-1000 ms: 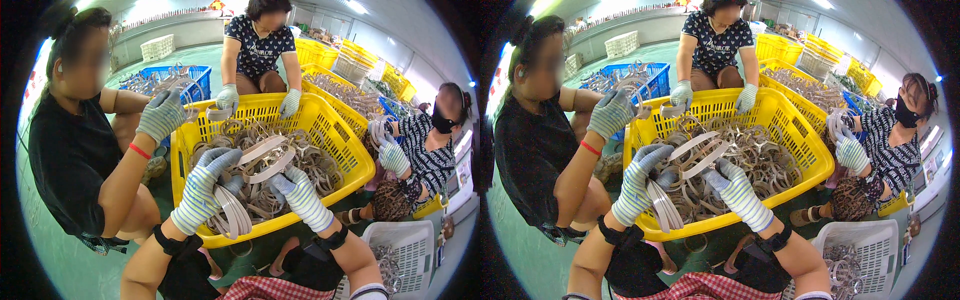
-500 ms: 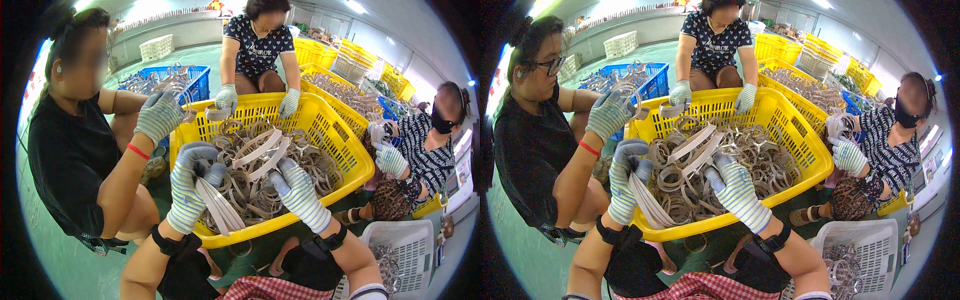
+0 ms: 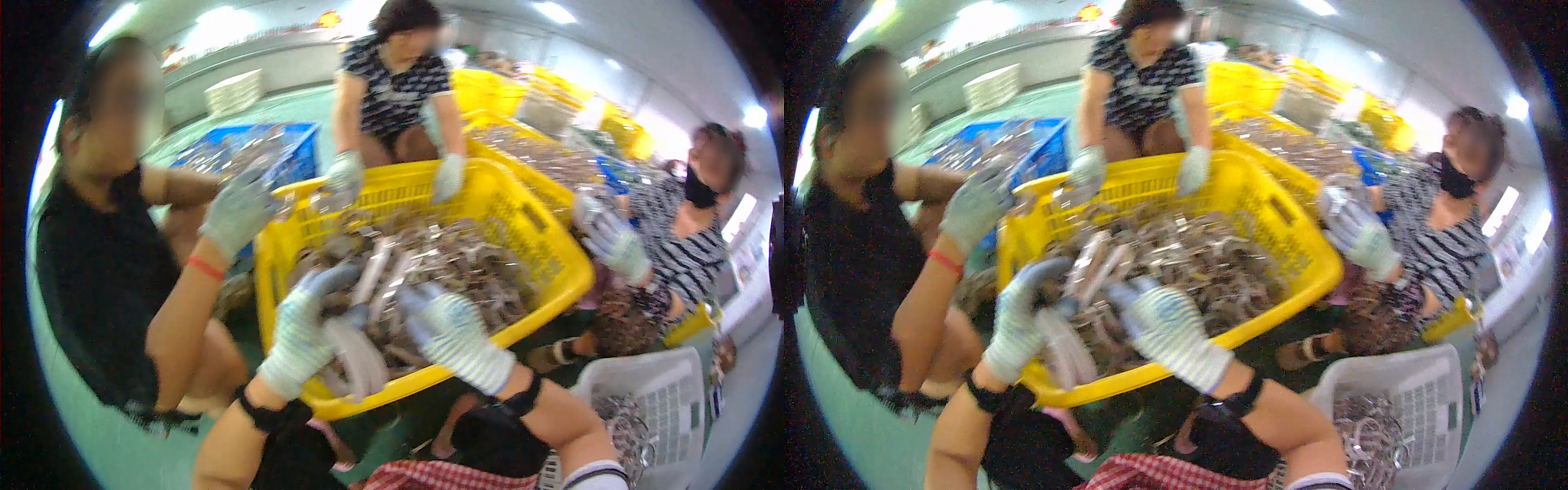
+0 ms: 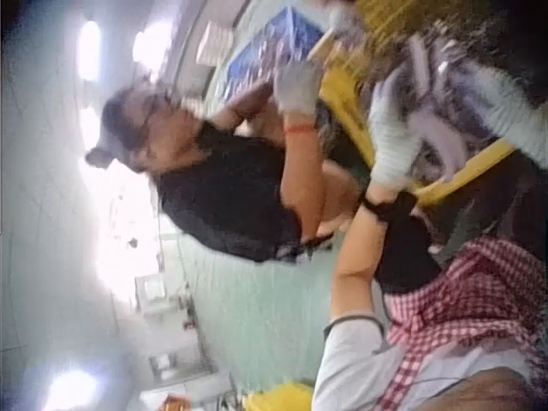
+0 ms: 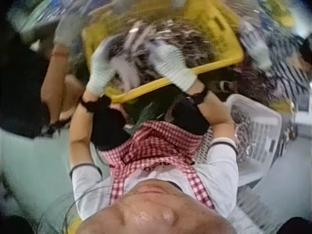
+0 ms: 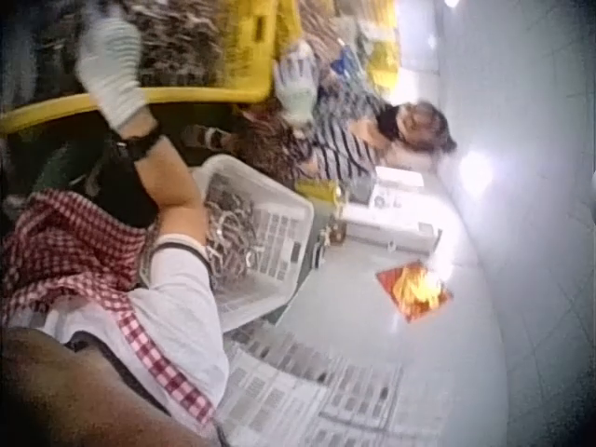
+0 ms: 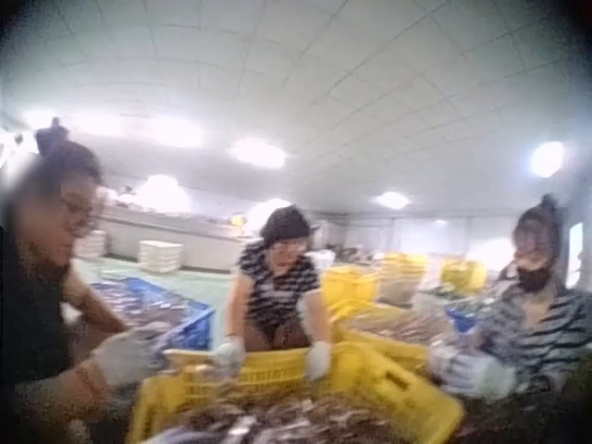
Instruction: Sorting and inspecting circular plastic or rubber components from a yellow basket on the floor into smaller containers.
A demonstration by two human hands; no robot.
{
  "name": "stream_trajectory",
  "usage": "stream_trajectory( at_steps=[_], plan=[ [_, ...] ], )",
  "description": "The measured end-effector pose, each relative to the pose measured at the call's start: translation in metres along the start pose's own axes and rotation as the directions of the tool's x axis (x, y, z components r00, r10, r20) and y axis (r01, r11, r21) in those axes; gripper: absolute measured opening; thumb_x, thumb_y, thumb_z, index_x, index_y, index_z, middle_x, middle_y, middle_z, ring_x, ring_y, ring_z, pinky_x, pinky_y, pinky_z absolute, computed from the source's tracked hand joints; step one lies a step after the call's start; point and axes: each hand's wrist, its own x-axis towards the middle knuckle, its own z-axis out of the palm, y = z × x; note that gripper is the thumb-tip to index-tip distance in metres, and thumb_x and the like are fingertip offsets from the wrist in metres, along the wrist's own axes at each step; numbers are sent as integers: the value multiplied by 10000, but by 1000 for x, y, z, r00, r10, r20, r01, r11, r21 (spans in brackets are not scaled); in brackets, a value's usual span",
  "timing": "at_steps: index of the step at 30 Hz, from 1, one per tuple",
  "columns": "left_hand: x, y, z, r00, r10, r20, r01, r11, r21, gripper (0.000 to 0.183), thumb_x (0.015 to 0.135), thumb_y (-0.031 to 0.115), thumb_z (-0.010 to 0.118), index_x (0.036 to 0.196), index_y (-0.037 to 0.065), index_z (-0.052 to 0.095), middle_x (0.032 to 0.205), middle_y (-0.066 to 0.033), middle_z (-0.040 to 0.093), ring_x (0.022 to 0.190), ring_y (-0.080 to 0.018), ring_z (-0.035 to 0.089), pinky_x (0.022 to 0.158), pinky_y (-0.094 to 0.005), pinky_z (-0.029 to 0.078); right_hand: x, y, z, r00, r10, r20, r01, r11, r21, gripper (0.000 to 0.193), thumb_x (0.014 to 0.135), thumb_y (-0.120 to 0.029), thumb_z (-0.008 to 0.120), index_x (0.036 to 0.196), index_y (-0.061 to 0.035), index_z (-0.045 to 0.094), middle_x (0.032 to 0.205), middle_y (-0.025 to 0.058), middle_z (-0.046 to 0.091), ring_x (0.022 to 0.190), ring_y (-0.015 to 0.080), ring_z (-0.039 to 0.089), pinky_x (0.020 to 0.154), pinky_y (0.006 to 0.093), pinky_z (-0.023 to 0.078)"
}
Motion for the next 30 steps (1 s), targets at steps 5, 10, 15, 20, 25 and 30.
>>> stream_trajectory(
  at_steps=[5, 10, 15, 20, 25, 30],
  plan=[
    [-6, 16, -15, 994, -105, -41, 107, 993, 41, 315, 692, 12, 667, 1004, 17, 632, 870, -133, 629, 731, -241, 625, 676, -314, 490, 12, -11, -1, 1000, -2, 16, 0, 994, 107, 390, 766, -95, 533, 1148, -163, 583, 869, 154, 554, 657, 343, 582, 563, 445, 483],
    [0, -3, 5, 998, 36, -60, -31, 996, 85, 249, 719, -47, 584, 955, 10, 639, 772, -126, 628, 698, -221, 626, 648, -301, 484, 11, 1, 1, 999, 40, 13, -41, 992, 117, 425, 798, -87, 526, 1204, -209, 555, 912, 152, 565, 634, 314, 594, 547, 411, 491],
    [-5, -21, 17, 993, -61, -100, 64, 998, 23, 258, 756, -77, 538, 979, 1, 642, 806, -113, 659, 715, -168, 622, 682, -292, 488, 9, 10, 10, 997, 43, 66, -50, 994, 99, 471, 804, -96, 541, 1255, -228, 507, 923, 159, 559, 625, 327, 589, 537, 411, 491],
    [-12, -45, 11, 989, -143, -47, 137, 984, -118, 334, 777, -77, 534, 1096, -13, 610, 923, -94, 672, 740, -134, 599, 684, -277, 482, 11, 8, 2, 990, 65, 127, -75, 994, 76, 531, 808, -90, 542, 1319, -182, 430, 1012, 182, 581, 714, 361, 614, 607, 423, 513],
    [-7, -40, 3, 980, 47, -191, -57, 997, -46, 534, 798, -71, 523, 1317, 44, 461, 1129, -82, 583, 755, -100, 559, 635, -194, 424, 6, 22, -1, 978, 197, -72, -139, 865, 482, 547, 809, -108, 573, 1321, -59, 386, 1153, 211, 565, 961, 373, 596, 790, 388, 496],
    [-13, -45, 16, 985, -159, -66, 130, 939, -318, 400, 853, -68, 495, 1235, 46, 528, 1029, -59, 596, 795, -89, 557, 700, -208, 448, 12, 32, -4, 926, 372, -72, -158, 552, 819, 352, 818, -189, 634, 1090, 3, 520, 930, 138, 623, 835, 240, 613, 763, 344, 488]
  ],
)
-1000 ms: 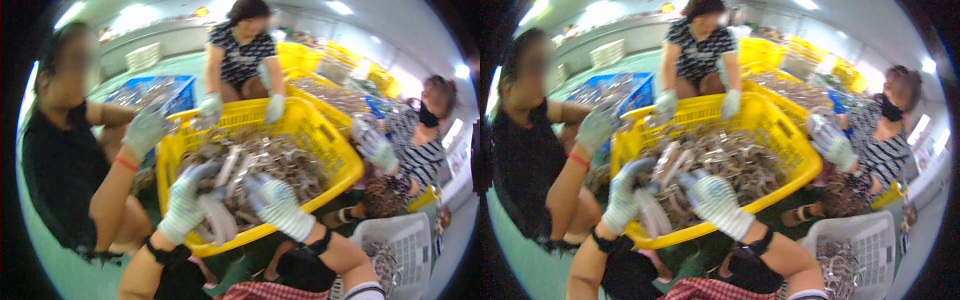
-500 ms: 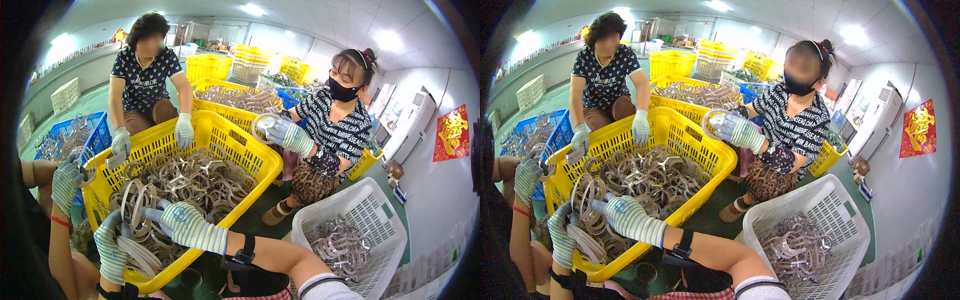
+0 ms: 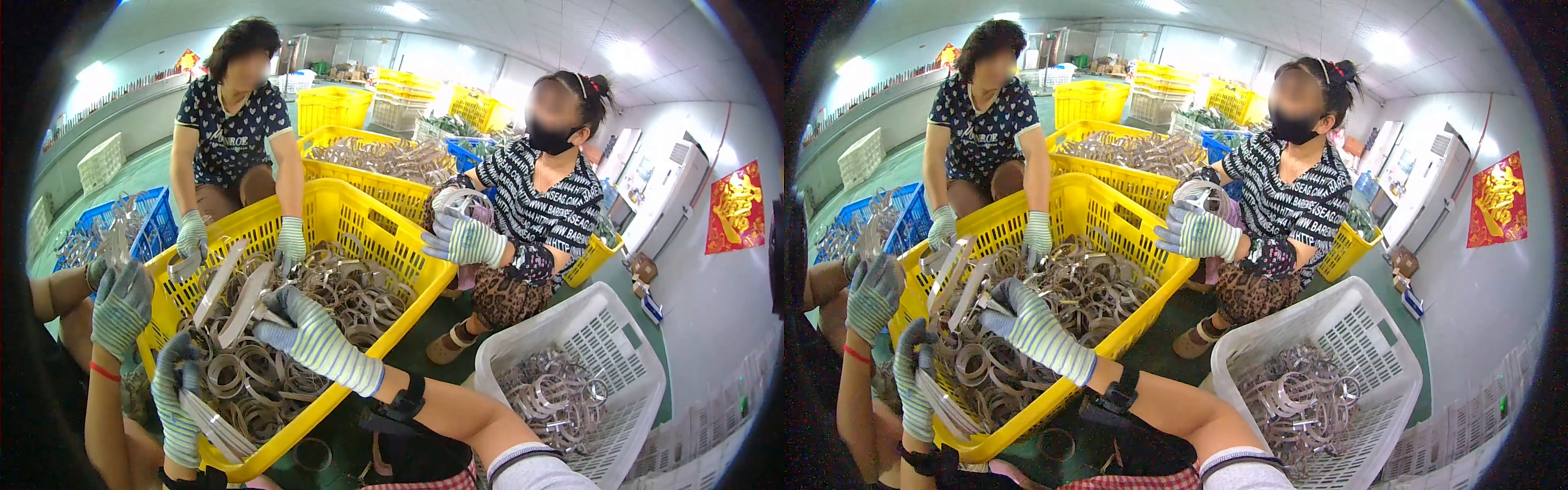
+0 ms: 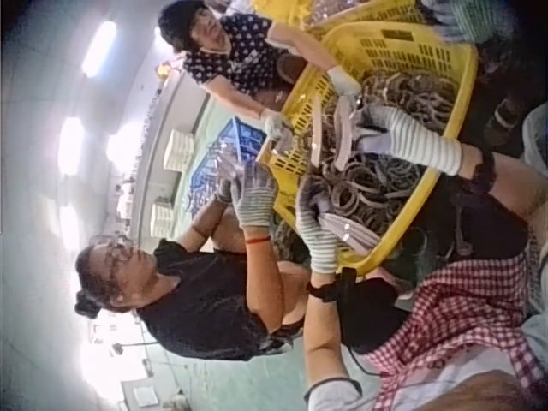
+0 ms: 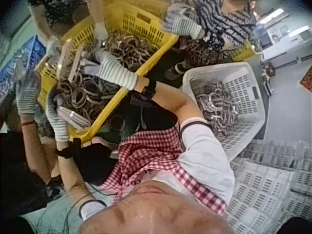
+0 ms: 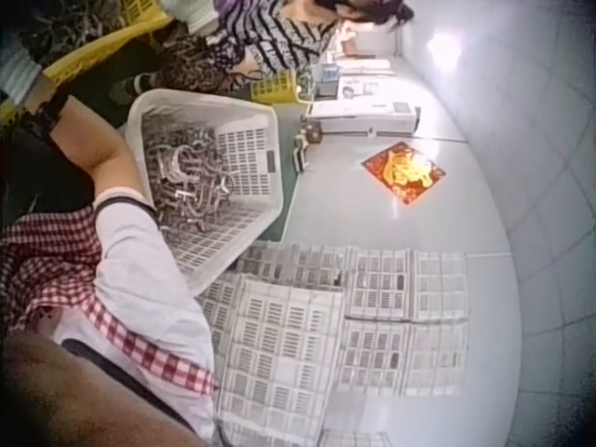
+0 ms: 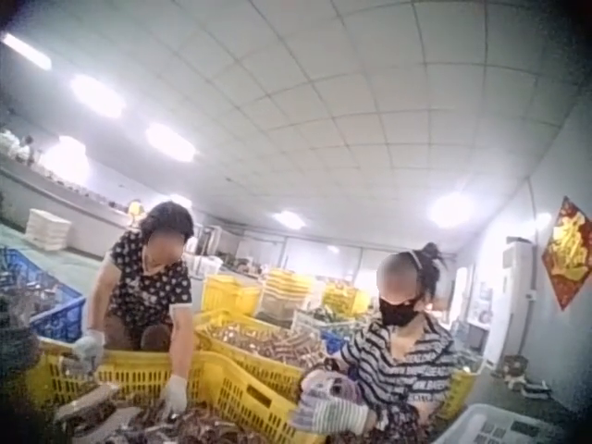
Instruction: Sorting and inspecting circular plastic or rubber components from a yellow basket on the floor into smaller containers.
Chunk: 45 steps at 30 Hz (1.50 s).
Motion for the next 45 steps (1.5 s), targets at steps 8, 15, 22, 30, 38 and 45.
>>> stream_trajectory(
  at_steps=[8, 15, 22, 30, 38, 45],
  plan=[
    [-10, -8, 11, 773, -548, 320, 621, 552, -557, 273, 849, -88, 482, 1090, -33, 599, 914, -60, 647, 828, -103, 601, 719, -232, 500, -21, 2, 27, 775, -39, 630, 124, 988, -91, 356, 896, -122, 559, 1240, -45, 505, 1177, 78, 585, 1070, 117, 533, 923, 288, 431],
    [-7, 12, 12, 872, -296, 390, 381, 910, -162, 350, 766, 56, 620, 1111, 1, 598, 958, -72, 654, 834, -145, 618, 727, -281, 512, -36, 52, 59, 829, -47, 558, -263, 848, 461, 514, 863, -61, 612, 1337, -42, 415, 1209, 32, 551, 1095, 97, 489, 930, 273, 434],
    [-7, 60, -3, 857, 93, 507, -241, 942, 233, 417, 784, 223, 582, 1158, 41, 574, 988, -169, 629, 900, -364, 613, 770, -388, 498, -43, -20, 21, 729, 310, 610, -644, 613, 457, 319, 876, -210, 598, 1137, -27, 590, 1069, 47, 625, 993, 138, 569, 913, 302, 438],
    [-15, 59, -3, 914, 127, 385, -181, 978, 107, 277, 810, 170, 587, 1055, 59, 653, 1146, -135, 604, 1020, -257, 605, 836, -320, 489, -42, -16, 16, 798, 412, 439, -602, 567, 563, 264, 845, -233, 608, 993, -16, 633, 877, 74, 659, 758, 155, 623, 731, 265, 500],
    [-17, 78, -4, 823, 256, 506, -434, 860, 270, 223, 684, 60, 662, 905, 84, 677, 1029, -119, 635, 864, -261, 649, 733, -310, 524, -37, -3, -7, 797, 432, 421, -590, 408, 697, 269, 839, -296, 641, 874, -30, 643, 813, 94, 655, 654, 190, 595, 645, 325, 497],
    [-15, 67, -4, 791, 240, 563, -447, 855, 264, 183, 711, 83, 679, 893, 91, 672, 877, -88, 635, 750, -262, 619, 665, -333, 507, -36, -23, -4, 818, 514, 259, -518, 463, 719, 304, 878, -344, 585, 918, -43, 612, 728, 67, 618, 588, 165, 581, 566, 327, 521]
  ],
)
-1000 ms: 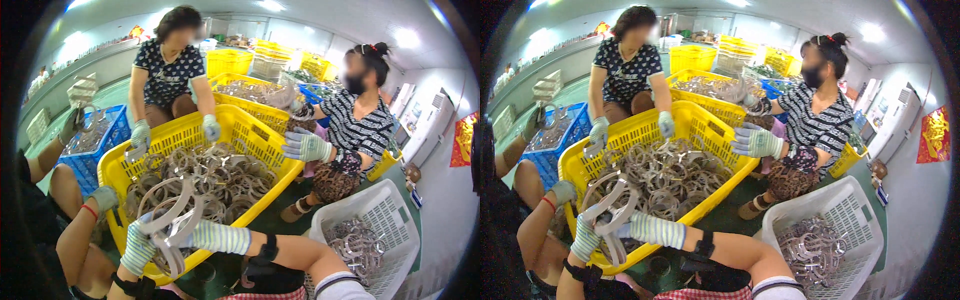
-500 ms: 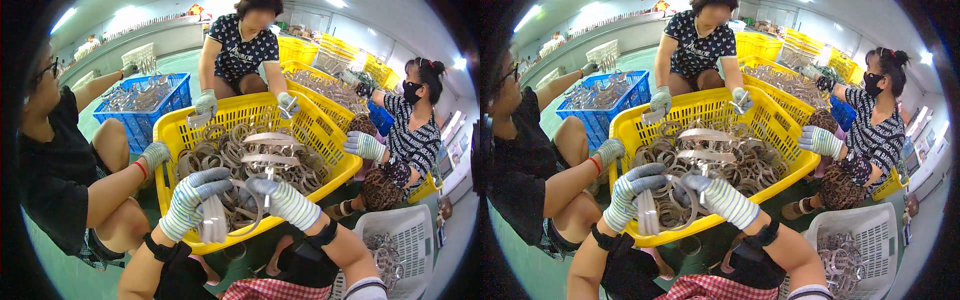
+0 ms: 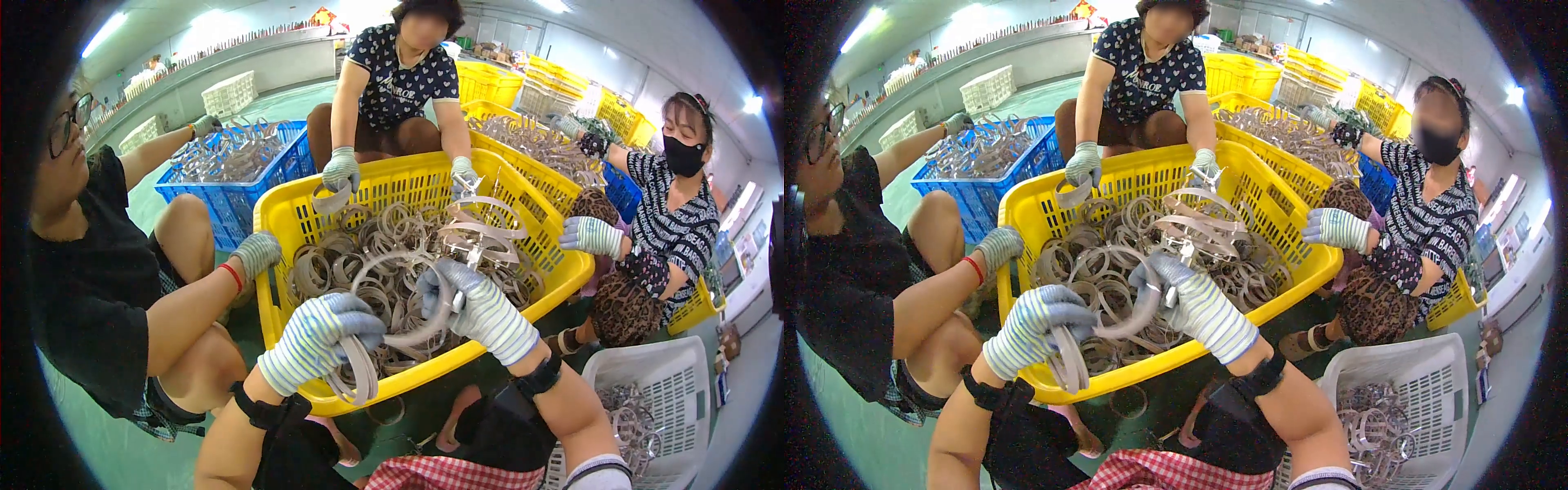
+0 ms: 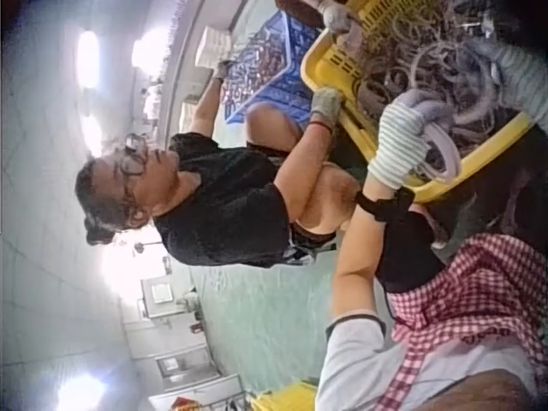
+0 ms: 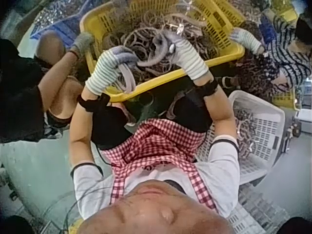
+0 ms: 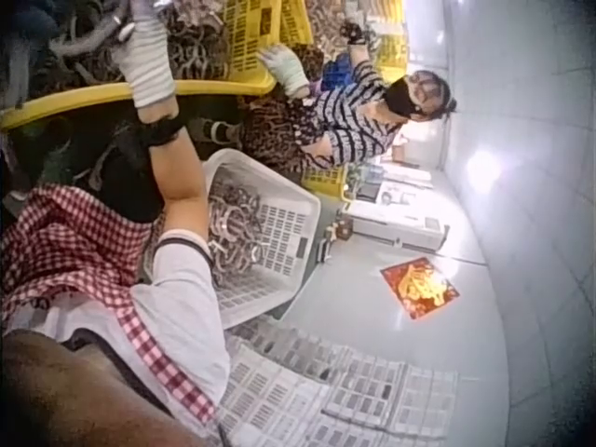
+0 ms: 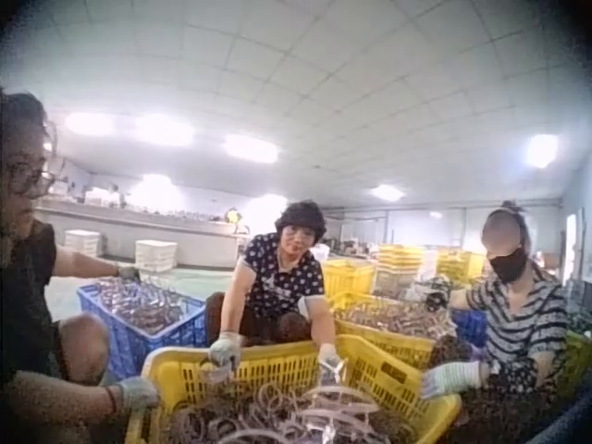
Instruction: Sorting and inspecting circular plastic or rubber components from a yellow basket on the floor into smaller containers.
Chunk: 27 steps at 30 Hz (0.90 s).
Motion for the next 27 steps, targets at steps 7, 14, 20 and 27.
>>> stream_trajectory(
  at_steps=[7, 14, 20, 27],
  plan=[
    [-9, -15, -11, 637, -765, -98, 273, 342, -899, 278, 915, 355, 559, 971, 85, 584, 735, 55, 538, 501, 13, 354, 439, -139, 255, -4, -13, -3, 901, -280, 333, 435, 577, -691, 314, 812, -258, 680, 1012, -26, 615, 883, 37, 631, 774, 170, 595, 754, 295, 481],
    [1, -22, -17, 415, -908, -58, 237, 169, -957, 253, 899, 400, 569, 975, 159, 586, 741, 98, 503, 501, 17, 345, 435, -141, 252, 26, 2, -11, 802, -393, 451, 556, 212, -804, 343, 809, -227, 669, 1074, -27, 583, 900, 138, 662, 831, 254, 639, 768, 325, 480],
    [-5, -38, -20, 521, -843, -137, 160, 254, -954, 307, 910, 379, 560, 1007, 88, 588, 738, 45, 540, 483, 5, 350, 426, -159, 245, 24, -9, 6, 534, -623, 572, 716, -27, -698, 311, 790, -176, 665, 1053, -24, 597, 949, 151, 650, 850, 309, 631, 739, 354, 489],
    [-4, -30, -24, 619, -782, -77, 188, 242, -952, 300, 913, 375, 559, 976, 82, 578, 730, 43, 533, 476, -4, 322, 424, -166, 228, 27, -11, 6, 603, -356, 714, 612, -368, -700, 255, 735, -171, 670, 952, -53, 607, 787, 141, 618, 706, 339, 600, 616, 423, 469]
  ],
)
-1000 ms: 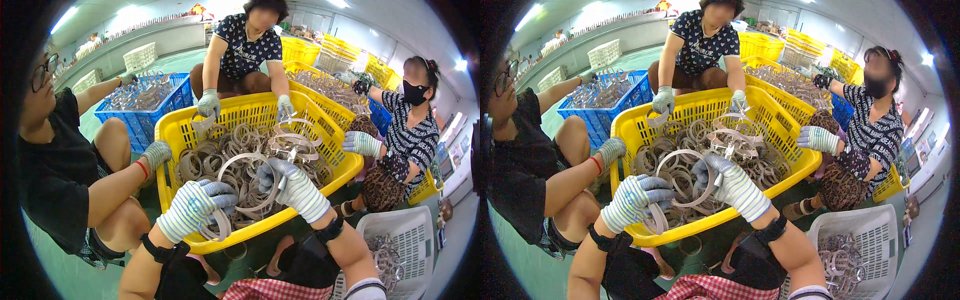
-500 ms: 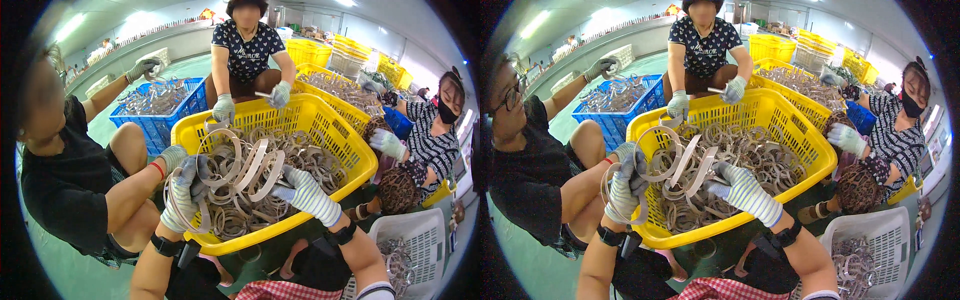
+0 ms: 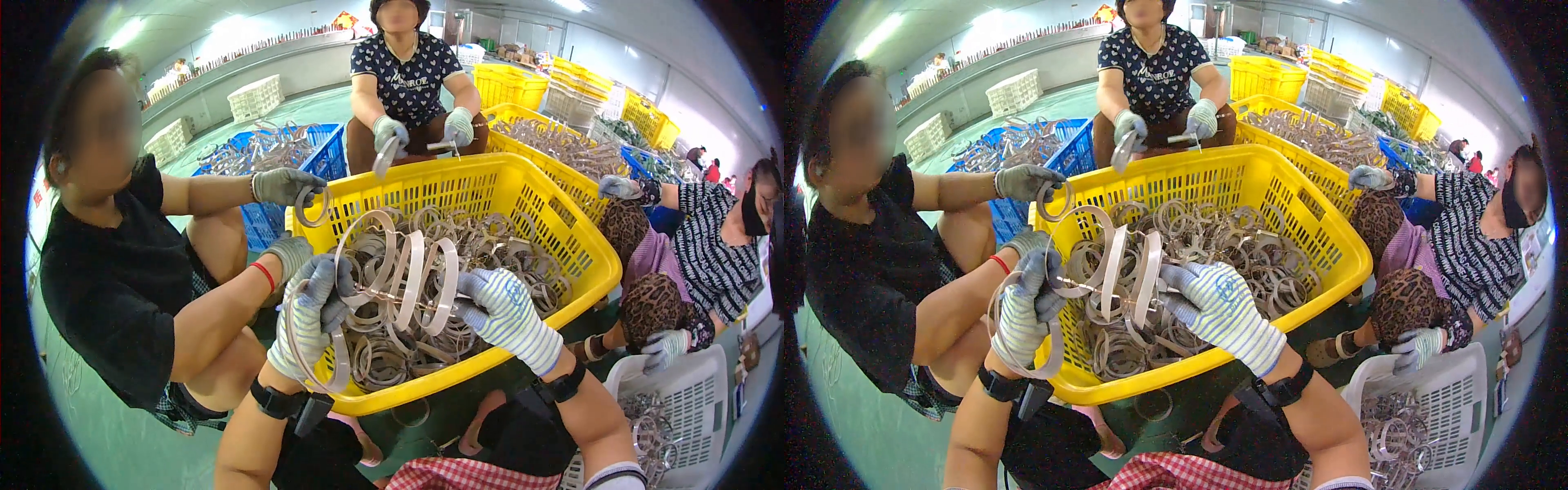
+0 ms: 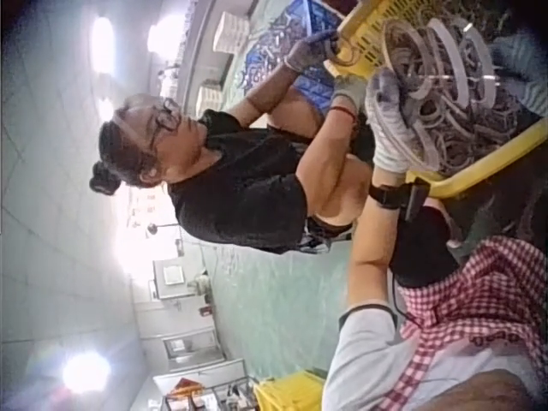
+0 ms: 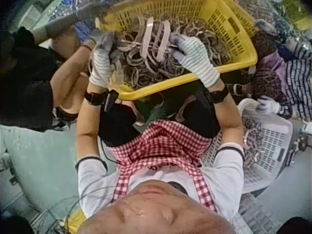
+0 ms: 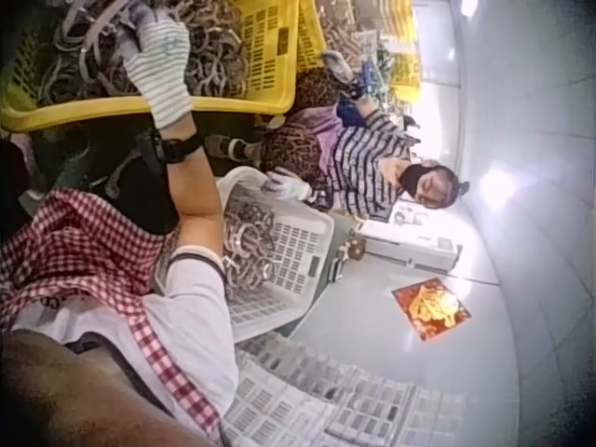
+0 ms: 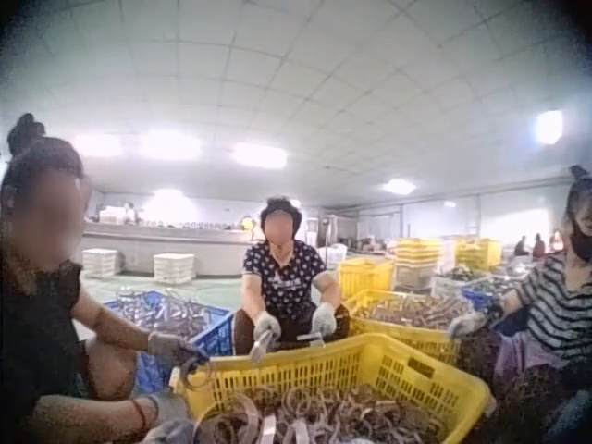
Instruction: Sorting and inspecting circular plastic or rubber components from a yellow basket on the floor into smaller containers.
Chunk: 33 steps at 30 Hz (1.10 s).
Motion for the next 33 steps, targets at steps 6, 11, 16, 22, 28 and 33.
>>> stream_trajectory(
  at_steps=[6, 11, 16, 22, 28, 33],
  plan=[
    [-3, -1, 3, 995, 17, 95, -31, 988, 151, 344, 886, 430, 579, 947, 91, 571, 724, 45, 518, 469, -9, 331, 416, -155, 240, -3, 6, 3, 994, 95, 56, -94, 995, -20, 235, 797, -229, 625, 967, -67, 612, 762, 152, 621, 690, 336, 611, 600, 423, 474],
    [-4, -7, 3, 984, 82, 159, -110, 978, 178, 301, 874, 343, 629, 1015, 79, 593, 789, 17, 583, 464, -4, 332, 414, -146, 229, -3, 4, 4, 991, 128, 35, -128, 992, 7, 261, 805, -249, 614, 991, -65, 619, 757, 158, 620, 697, 337, 612, 611, 423, 478],
    [-3, -7, 2, 982, 91, 168, -131, 961, 243, 218, 892, 219, 610, 1028, 49, 603, 839, 3, 607, 651, -35, 471, 585, -177, 377, -3, -2, -2, 979, 187, 82, -191, 980, 50, 268, 816, -254, 606, 1011, -70, 624, 787, 164, 629, 722, 343, 615, 633, 427, 483],
    [-13, -10, 7, 988, 64, 141, -99, 961, 258, 198, 862, 80, 637, 1048, 19, 612, 900, -2, 626, 807, -61, 552, 752, -219, 462, -11, -5, -3, 990, 142, 21, -143, 990, 20, 283, 829, -267, 595, 1027, -67, 624, 839, 172, 641, 777, 350, 620, 675, 423, 491],
    [-9, -14, 12, 893, 303, 332, -433, 779, 453, 320, 775, 57, 697, 1076, 75, 592, 936, 13, 597, 744, -64, 532, 699, -216, 444, -18, -1, 0, 953, 269, 140, -297, 921, 254, 378, 841, -261, 610, 1100, 14, 593, 944, 172, 664, 858, 273, 655, 779, 334, 493],
    [-3, -13, 8, 853, 461, 246, -514, 653, 556, 350, 733, 6, 696, 1068, 82, 624, 948, 2, 594, 690, -50, 493, 620, -202, 411, -11, -13, -13, 831, 436, 347, -538, 467, 702, 332, 863, -201, 597, 1106, 25, 590, 968, 59, 641, 850, 103, 540, 794, 259, 442]
  ],
)
